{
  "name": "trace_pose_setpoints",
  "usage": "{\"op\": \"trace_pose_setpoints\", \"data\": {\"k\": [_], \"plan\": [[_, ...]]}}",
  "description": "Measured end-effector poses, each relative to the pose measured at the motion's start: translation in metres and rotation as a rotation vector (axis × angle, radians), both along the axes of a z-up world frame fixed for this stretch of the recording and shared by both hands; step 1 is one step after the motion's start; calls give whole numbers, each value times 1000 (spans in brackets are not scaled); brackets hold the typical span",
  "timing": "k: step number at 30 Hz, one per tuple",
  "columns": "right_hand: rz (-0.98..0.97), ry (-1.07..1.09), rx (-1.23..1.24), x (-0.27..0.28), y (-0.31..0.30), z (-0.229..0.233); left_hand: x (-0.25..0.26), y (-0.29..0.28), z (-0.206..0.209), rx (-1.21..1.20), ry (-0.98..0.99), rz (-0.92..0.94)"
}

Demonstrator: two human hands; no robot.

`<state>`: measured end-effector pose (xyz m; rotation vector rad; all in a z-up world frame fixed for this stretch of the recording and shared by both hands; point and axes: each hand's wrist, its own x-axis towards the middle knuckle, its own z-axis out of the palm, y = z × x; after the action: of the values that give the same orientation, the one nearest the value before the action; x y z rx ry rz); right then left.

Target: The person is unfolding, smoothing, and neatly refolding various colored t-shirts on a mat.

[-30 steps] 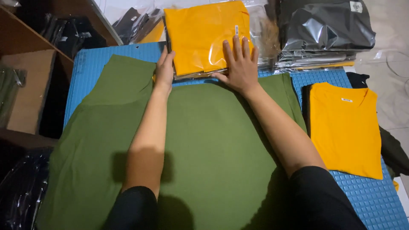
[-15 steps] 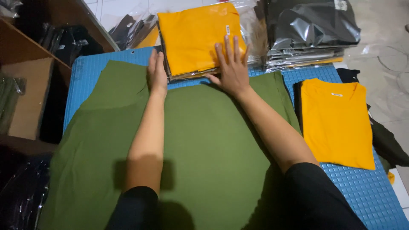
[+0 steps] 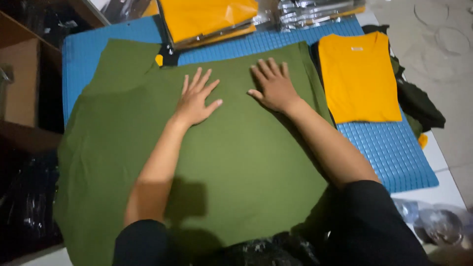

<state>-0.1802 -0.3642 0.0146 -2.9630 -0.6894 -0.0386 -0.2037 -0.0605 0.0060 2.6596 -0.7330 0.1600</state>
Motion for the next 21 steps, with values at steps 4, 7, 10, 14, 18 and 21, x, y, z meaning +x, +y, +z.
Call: {"op": "trace_pose_setpoints", "data": {"k": [4, 7, 10, 14, 18, 21], "plan": [[-122, 145, -39, -87, -26, 30, -79, 25, 32, 152, 187, 118], [-156, 158, -66, -118, -35, 30, -118, 64, 36, 365, 233, 357], [-162, 157, -60, -108, -31, 23, -124, 89, 23, 307, 272, 510], [-142, 135, -88, -59, -18, 12, -103, 92, 21, 243, 277, 590], [-153, 129, -56, -36, -4, 21, -89, 91, 37, 198, 320, 604], [-209, 159, -54, -33, -1, 23, -83, 96, 33, 235, 306, 576]]}}
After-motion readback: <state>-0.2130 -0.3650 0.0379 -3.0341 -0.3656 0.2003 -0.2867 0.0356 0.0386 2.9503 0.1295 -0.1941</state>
